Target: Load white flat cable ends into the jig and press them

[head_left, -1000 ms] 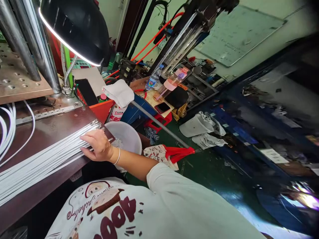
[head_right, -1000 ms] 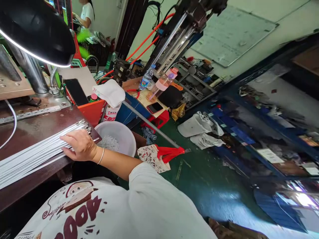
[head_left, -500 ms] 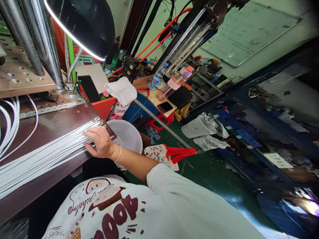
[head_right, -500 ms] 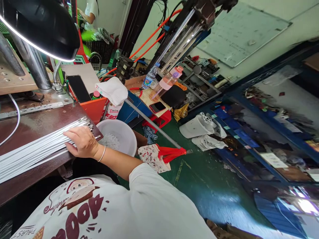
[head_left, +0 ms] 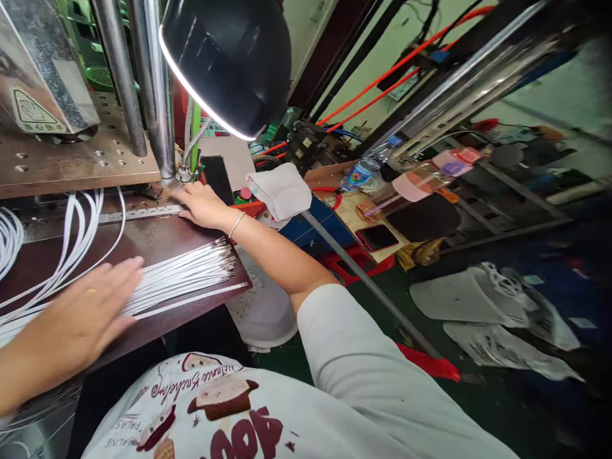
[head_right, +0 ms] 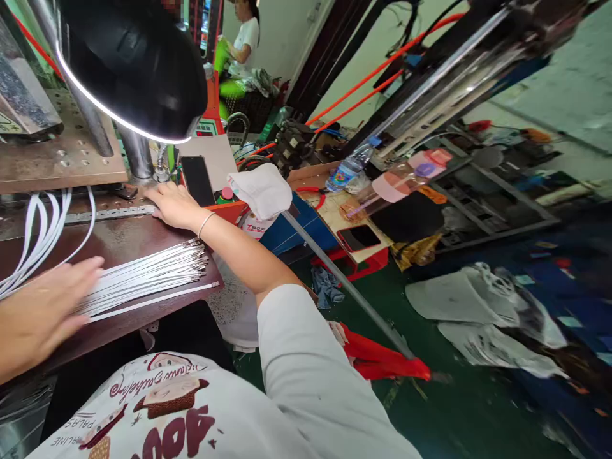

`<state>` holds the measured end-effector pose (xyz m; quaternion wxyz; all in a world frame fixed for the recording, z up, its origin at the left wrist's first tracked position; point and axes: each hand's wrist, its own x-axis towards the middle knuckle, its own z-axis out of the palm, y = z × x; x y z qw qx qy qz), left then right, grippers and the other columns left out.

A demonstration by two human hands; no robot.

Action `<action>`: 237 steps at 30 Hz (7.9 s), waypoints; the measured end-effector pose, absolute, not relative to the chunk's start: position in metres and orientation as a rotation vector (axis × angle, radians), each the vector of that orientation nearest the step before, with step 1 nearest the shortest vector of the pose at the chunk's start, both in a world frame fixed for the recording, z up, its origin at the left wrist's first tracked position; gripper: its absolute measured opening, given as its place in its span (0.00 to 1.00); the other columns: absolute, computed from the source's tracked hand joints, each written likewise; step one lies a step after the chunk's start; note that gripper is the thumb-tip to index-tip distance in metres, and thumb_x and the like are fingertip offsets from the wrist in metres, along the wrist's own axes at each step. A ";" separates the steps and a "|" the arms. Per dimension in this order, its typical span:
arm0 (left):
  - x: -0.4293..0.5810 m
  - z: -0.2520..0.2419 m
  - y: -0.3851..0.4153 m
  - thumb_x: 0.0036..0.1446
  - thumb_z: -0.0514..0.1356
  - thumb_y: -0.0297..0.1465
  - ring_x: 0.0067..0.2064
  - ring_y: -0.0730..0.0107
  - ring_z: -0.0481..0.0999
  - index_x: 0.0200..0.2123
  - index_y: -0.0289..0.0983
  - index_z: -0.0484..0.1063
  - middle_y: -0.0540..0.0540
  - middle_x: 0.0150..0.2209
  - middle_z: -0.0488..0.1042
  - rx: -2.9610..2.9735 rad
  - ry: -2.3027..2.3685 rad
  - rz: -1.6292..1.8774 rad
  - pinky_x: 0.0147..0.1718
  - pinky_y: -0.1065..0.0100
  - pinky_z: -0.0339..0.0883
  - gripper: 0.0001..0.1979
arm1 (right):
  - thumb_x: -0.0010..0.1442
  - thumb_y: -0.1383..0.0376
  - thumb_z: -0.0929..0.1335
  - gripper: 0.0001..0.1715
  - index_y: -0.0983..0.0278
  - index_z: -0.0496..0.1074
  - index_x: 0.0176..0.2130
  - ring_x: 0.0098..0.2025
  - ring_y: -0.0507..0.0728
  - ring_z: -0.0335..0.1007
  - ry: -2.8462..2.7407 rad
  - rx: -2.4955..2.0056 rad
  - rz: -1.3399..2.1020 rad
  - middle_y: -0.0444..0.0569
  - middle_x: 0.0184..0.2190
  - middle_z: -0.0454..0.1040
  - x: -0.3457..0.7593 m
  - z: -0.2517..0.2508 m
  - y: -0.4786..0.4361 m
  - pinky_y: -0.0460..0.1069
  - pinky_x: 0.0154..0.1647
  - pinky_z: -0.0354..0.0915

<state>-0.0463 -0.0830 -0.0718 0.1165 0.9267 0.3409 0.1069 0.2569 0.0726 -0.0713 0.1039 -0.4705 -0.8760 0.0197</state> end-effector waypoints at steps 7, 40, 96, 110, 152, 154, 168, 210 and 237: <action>-0.026 -0.072 -0.051 0.70 0.41 0.48 0.68 0.49 0.64 0.66 0.30 0.64 0.33 0.68 0.64 2.586 1.202 0.158 0.69 0.51 0.52 0.34 | 0.67 0.70 0.68 0.13 0.64 0.74 0.52 0.55 0.65 0.64 -2.589 -1.192 0.169 0.56 0.51 0.73 0.275 -0.079 0.068 0.63 0.56 0.61; 0.030 -0.014 0.024 0.44 0.65 0.53 0.34 0.62 0.74 0.29 0.37 0.75 0.46 0.31 0.78 1.664 1.081 -0.214 0.34 0.67 0.68 0.24 | 0.73 0.64 0.63 0.14 0.61 0.79 0.46 0.45 0.56 0.79 -1.735 -1.010 0.306 0.49 0.41 0.83 0.266 -0.021 -0.054 0.54 0.50 0.75; -0.006 -0.009 -0.014 0.62 0.64 0.44 0.37 0.59 0.84 0.39 0.43 0.85 0.46 0.38 0.85 2.409 1.128 1.068 0.38 0.64 0.74 0.14 | 0.61 0.72 0.66 0.09 0.67 0.77 0.36 0.35 0.58 0.69 -2.355 -1.369 0.336 0.53 0.34 0.76 0.213 -0.046 -0.011 0.50 0.37 0.61; -0.002 -0.037 -0.032 0.67 0.53 0.30 0.30 0.67 0.79 0.38 0.39 0.78 0.49 0.33 0.82 2.588 1.001 0.716 0.31 0.69 0.68 0.13 | 0.66 0.70 0.65 0.10 0.63 0.77 0.40 0.37 0.55 0.76 -2.154 -0.713 0.570 0.51 0.35 0.82 0.240 -0.091 -0.036 0.50 0.41 0.72; -0.019 -0.047 -0.051 0.67 0.59 0.29 0.36 0.72 0.82 0.40 0.40 0.80 0.49 0.38 0.83 2.386 0.997 0.959 0.38 0.75 0.74 0.08 | 0.65 0.75 0.60 0.23 0.62 0.73 0.54 0.55 0.60 0.73 -2.088 -0.927 0.105 0.60 0.54 0.73 0.240 -0.090 -0.053 0.57 0.53 0.76; -0.019 -0.051 -0.052 0.66 0.60 0.28 0.34 0.72 0.81 0.39 0.40 0.80 0.50 0.36 0.83 2.389 1.009 0.999 0.36 0.75 0.73 0.07 | 0.66 0.73 0.61 0.21 0.61 0.73 0.54 0.54 0.61 0.75 -2.038 -0.952 0.148 0.59 0.50 0.76 0.241 -0.090 -0.055 0.58 0.53 0.77; -0.019 -0.060 -0.051 0.66 0.59 0.25 0.36 0.72 0.81 0.41 0.40 0.76 0.51 0.37 0.81 2.329 1.075 1.051 0.38 0.73 0.73 0.07 | 0.62 0.75 0.64 0.10 0.62 0.70 0.37 0.33 0.54 0.73 -2.100 -0.780 0.420 0.49 0.32 0.79 0.234 -0.088 -0.046 0.48 0.36 0.70; -0.033 -0.060 -0.055 0.67 0.56 0.24 0.37 0.68 0.82 0.40 0.34 0.77 0.44 0.37 0.82 2.705 0.939 0.946 0.37 0.70 0.75 0.09 | 0.64 0.71 0.68 0.09 0.60 0.78 0.41 0.41 0.55 0.74 -1.651 -1.025 0.492 0.49 0.38 0.76 0.243 -0.084 -0.042 0.50 0.42 0.72; -0.047 -0.047 -0.062 0.64 0.61 0.21 0.51 0.68 0.80 0.60 0.43 0.68 0.49 0.51 0.79 2.519 1.173 1.154 0.58 0.62 0.73 0.23 | 0.63 0.73 0.64 0.10 0.63 0.74 0.36 0.35 0.55 0.72 -2.192 -0.996 0.461 0.50 0.32 0.79 0.253 -0.077 -0.048 0.51 0.39 0.71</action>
